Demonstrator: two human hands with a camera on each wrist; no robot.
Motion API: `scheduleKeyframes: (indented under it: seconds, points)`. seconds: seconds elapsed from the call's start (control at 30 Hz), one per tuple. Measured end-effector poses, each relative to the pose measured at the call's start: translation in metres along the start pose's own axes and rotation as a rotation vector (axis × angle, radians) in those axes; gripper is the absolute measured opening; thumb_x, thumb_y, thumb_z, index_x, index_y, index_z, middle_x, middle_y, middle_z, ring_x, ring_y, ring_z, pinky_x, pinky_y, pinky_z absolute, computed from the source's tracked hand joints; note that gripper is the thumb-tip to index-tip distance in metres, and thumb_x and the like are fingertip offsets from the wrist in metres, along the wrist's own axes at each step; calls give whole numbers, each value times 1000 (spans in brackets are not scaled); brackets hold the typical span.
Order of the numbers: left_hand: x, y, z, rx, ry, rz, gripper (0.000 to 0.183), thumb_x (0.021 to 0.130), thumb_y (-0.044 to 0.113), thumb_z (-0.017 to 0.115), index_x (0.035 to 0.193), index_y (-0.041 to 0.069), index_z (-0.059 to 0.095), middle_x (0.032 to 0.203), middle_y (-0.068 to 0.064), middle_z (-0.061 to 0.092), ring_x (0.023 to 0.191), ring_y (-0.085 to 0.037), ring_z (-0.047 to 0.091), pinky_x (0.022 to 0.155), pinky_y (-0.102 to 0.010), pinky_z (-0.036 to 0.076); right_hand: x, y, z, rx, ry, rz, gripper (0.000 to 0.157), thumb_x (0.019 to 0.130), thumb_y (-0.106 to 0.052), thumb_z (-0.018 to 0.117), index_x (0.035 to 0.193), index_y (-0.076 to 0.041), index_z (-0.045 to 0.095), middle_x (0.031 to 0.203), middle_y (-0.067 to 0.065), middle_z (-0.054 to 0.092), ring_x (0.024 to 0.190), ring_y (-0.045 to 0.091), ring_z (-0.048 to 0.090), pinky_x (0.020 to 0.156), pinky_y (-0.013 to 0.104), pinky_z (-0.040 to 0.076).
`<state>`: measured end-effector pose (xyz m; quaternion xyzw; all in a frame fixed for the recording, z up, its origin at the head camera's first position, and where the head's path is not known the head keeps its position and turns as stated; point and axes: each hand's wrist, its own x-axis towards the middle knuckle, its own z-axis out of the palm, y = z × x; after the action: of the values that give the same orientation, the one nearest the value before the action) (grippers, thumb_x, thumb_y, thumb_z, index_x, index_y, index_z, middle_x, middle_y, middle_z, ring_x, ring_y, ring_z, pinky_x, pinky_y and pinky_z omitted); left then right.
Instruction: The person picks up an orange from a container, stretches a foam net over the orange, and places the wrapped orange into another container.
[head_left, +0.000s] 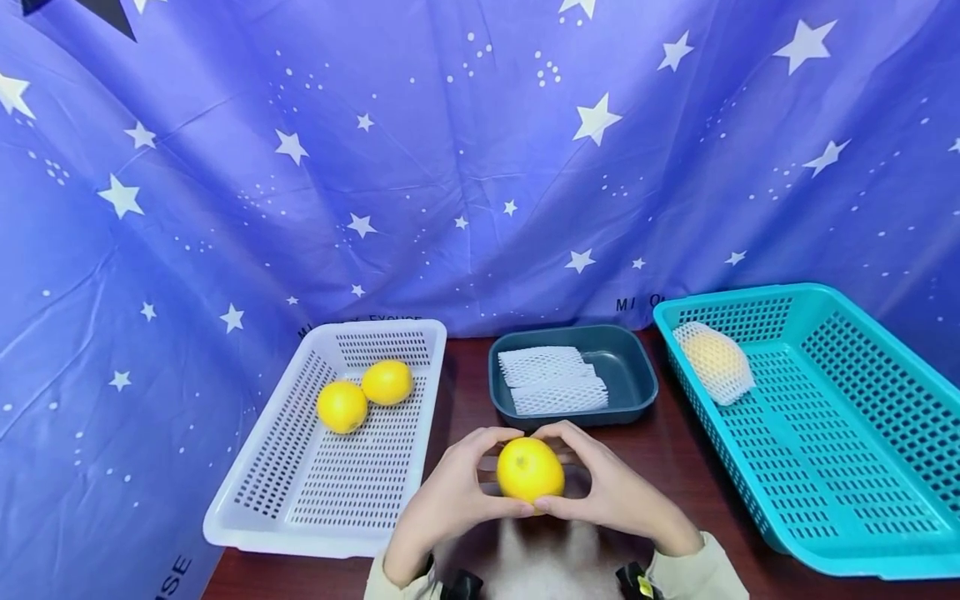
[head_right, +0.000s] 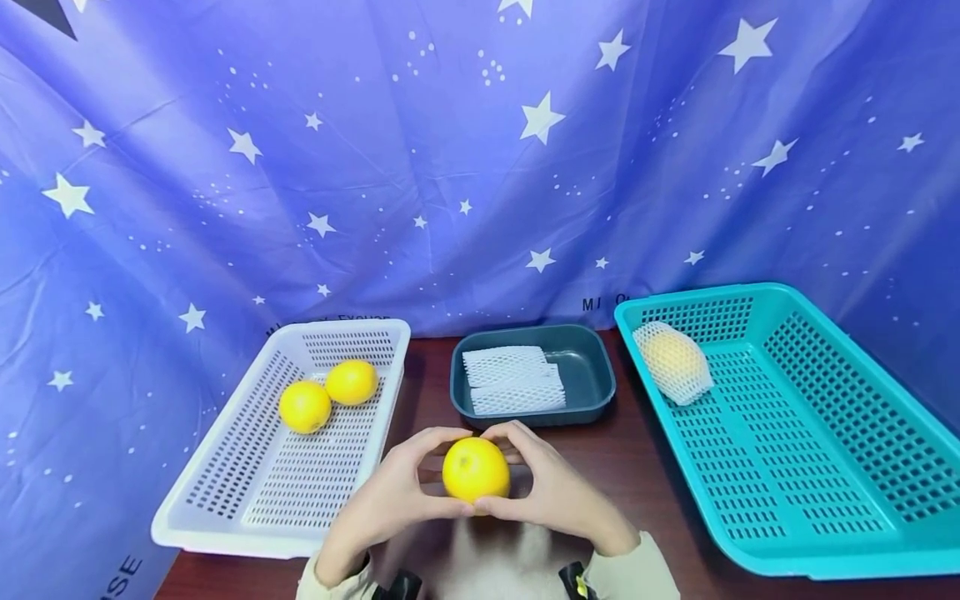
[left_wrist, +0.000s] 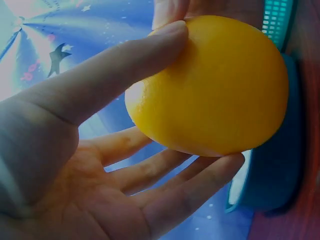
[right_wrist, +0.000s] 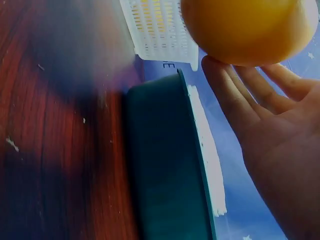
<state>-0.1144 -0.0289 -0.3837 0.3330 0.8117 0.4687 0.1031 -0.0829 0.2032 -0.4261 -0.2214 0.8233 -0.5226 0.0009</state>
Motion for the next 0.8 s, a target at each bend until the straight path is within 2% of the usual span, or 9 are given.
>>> scheduleKeyframes:
  seconds: [0.17, 0.37, 0.63, 0.8]
  points:
    - [4, -4, 4, -26, -19, -21, 68, 74, 22, 89, 131, 5, 57, 121, -6, 61, 101, -18, 66, 83, -19, 54, -1, 3, -3, -10, -9, 12, 56, 83, -40, 80, 128, -30, 49, 123, -9, 55, 109, 11, 61, 94, 28, 53]
    - [11, -10, 12, 29, -32, -25, 68, 70, 26, 91, 127, 9, 59, 121, -3, 63, 103, -13, 62, 87, -24, 55, -4, 6, -10, -20, -37, -6, 55, 83, -38, 80, 127, -25, 51, 122, -5, 56, 110, 13, 62, 95, 28, 53]
    - [18, -18, 25, 88, -47, -57, 66, 69, 29, 91, 124, 12, 59, 117, 3, 63, 104, -12, 61, 92, -32, 53, -6, 15, -16, -8, -68, 10, 54, 82, -37, 81, 126, -24, 54, 123, -4, 55, 111, 14, 60, 97, 27, 52]
    - [21, -24, 33, 164, -51, -78, 65, 68, 32, 92, 122, 15, 60, 114, 6, 63, 102, -11, 59, 91, -29, 50, -8, 20, -18, -16, -108, 43, 55, 82, -37, 81, 126, -21, 53, 124, -1, 54, 112, 13, 59, 97, 26, 51]
